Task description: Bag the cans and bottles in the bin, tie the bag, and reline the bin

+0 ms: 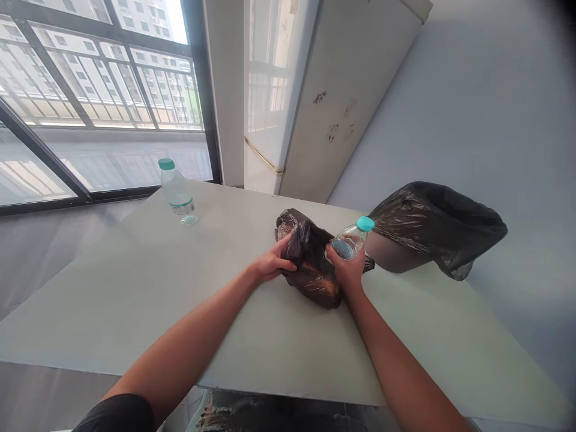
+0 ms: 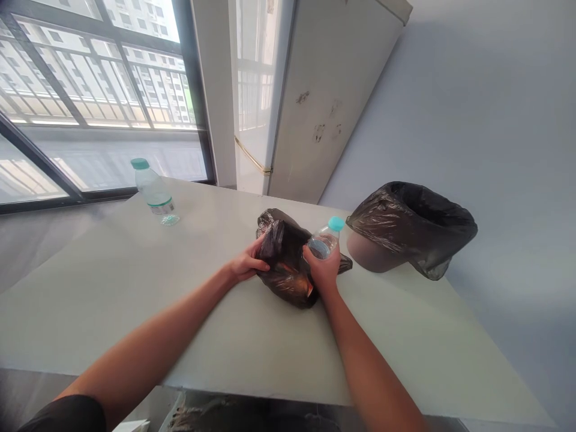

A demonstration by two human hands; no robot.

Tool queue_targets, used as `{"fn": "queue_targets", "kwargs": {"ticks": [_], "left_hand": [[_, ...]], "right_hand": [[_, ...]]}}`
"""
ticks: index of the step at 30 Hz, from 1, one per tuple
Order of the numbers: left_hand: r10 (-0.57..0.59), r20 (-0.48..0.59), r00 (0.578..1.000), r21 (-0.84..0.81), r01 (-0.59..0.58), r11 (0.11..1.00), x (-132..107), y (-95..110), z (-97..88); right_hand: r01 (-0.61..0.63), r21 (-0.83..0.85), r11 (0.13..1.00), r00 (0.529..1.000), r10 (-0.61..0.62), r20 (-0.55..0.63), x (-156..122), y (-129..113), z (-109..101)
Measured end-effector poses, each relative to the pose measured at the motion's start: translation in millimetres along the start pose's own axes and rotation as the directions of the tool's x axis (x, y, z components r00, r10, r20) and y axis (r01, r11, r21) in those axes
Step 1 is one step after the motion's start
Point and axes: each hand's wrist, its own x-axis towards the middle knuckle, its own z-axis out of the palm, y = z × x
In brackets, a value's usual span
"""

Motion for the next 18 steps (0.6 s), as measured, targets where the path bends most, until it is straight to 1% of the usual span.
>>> {"fn": "queue_targets", "kwargs": {"ticks": [3, 5, 12, 15, 18], "left_hand": [[0.004, 0.003, 1.0, 0.003, -0.004, 1.0, 0.2, 0.5, 0.0], [0.003, 0.006, 1.0, 0.003, -0.003, 1.0, 0.2, 0.5, 0.0], [0.002, -0.004, 1.0, -0.007, -0.002, 1.0, 0.5, -1.1, -1.0], [-0.004, -0.013, 1.0, -0.015, 0.004, 1.0, 0.9, -1.9, -1.3], [-0.012, -0.002, 1.0, -0.035, 0.012, 0.999, 1.1, -1.9, -0.9]], "right_hand": [[0.005, 0.0, 1.0, 1.0, -0.005, -0.018, 1.3, -4.3, -0.6], [0.009, 0.033, 0.999, 0.999, -0.008, -0.043, 2.8, -10.2, -1.6], [0.065, 0.179, 0.982, 0.988, -0.038, -0.148, 6.8, -42.2, -10.7], [0.15, 0.179, 0.972, 0.967, -0.106, -0.233, 8.2, -61.0, -17.8], [0.291, 0.135, 0.947, 0.912, -0.233, -0.338, 11.9, -79.6, -26.3]]}}
